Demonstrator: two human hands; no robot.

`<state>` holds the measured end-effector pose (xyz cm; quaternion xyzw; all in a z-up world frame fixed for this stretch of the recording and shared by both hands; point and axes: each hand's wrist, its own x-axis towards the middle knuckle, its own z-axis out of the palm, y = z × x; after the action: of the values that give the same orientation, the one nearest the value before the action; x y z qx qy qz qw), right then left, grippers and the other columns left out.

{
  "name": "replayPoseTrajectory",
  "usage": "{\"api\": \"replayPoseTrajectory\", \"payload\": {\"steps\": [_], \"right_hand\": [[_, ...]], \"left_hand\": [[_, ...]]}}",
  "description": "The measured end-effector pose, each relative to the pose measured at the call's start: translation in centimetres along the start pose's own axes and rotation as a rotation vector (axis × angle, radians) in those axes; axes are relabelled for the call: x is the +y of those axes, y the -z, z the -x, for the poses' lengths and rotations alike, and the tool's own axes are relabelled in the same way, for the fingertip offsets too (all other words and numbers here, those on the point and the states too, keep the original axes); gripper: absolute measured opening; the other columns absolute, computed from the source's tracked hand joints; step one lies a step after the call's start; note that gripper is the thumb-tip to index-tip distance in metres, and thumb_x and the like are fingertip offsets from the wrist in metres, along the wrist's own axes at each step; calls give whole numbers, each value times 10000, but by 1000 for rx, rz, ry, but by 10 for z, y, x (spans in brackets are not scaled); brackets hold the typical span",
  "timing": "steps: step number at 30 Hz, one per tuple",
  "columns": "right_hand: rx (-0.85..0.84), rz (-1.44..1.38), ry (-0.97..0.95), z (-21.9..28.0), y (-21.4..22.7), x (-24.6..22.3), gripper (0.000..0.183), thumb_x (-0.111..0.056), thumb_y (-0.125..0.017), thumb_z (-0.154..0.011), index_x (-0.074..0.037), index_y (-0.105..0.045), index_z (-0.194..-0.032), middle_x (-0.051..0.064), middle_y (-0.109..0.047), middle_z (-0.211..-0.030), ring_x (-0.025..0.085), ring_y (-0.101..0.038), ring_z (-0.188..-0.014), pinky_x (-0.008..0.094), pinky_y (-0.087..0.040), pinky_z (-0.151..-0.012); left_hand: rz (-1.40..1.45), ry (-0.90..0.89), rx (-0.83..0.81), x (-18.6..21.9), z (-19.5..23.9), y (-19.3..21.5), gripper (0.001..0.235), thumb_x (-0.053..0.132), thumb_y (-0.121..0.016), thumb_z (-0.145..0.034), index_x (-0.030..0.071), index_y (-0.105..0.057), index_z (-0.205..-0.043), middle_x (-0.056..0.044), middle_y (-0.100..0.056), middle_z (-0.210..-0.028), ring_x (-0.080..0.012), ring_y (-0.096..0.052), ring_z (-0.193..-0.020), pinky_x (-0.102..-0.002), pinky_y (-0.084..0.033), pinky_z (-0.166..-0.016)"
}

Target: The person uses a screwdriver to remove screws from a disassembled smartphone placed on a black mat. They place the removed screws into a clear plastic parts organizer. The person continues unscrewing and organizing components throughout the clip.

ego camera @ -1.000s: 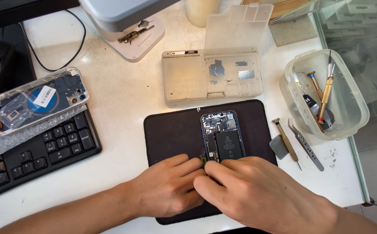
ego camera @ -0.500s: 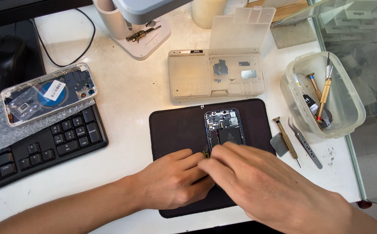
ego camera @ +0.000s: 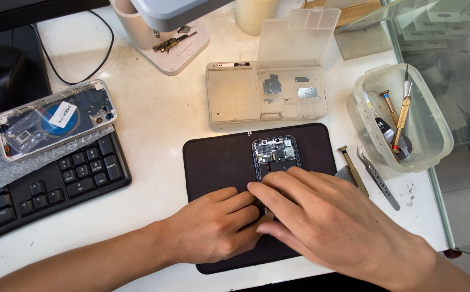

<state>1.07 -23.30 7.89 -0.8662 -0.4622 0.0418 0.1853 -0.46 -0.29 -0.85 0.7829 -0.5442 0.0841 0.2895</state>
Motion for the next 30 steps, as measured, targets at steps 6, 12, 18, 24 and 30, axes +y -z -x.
{"api": "replayPoseTrajectory", "payload": {"steps": [6, 12, 18, 24, 30], "right_hand": [[-23, -53, -47, 3, -1, 3, 525, -141, -703, -882, 49, -546, -1345, 164, -667, -1080, 268, -705, -930, 370, -598, -746], [56, -281, -172, 13, -12, 11, 573, -95, -743, -870, -5, -526, -1393, 115, -719, -1004, 205, -750, -846, 328, -623, -713], [431, -592, -284, 40, -27, 22, 608, 2, -724, -883, 4, -464, -1433, 117, -741, -1051, 183, -765, -948, 319, -646, -849], [664, -1031, -460, 57, -44, 34, 625, 94, -631, -926, 45, -384, -1498, 169, -685, -1041, 208, -732, -894, 333, -646, -811], [652, -1094, -467, 52, -56, 28, 605, 105, -625, -922, 48, -387, -1476, 166, -685, -1052, 207, -735, -895, 332, -646, -813]], "left_hand": [[-30, -29, 45, 0, -1, 5, 244, 173, -775, -861, 8, -765, -1041, -65, -651, -896, -210, -624, -902, -332, -496, -718], [-12, -14, 15, 2, -3, 7, 275, 172, -775, -879, -3, -762, -1091, -55, -644, -900, -190, -608, -873, -324, -498, -713], [86, 7, 64, 2, -5, 12, 222, 145, -819, -858, 11, -741, -1017, -60, -662, -928, -179, -619, -813, -324, -509, -659], [327, 443, 236, 9, -20, 7, 267, 193, -872, -824, 47, -691, -956, -58, -708, -880, -184, -710, -711, -296, -590, -610], [320, 480, 295, 17, -27, 2, 297, 181, -859, -839, 29, -699, -1038, -96, -746, -918, -229, -743, -745, -314, -599, -627]]}}
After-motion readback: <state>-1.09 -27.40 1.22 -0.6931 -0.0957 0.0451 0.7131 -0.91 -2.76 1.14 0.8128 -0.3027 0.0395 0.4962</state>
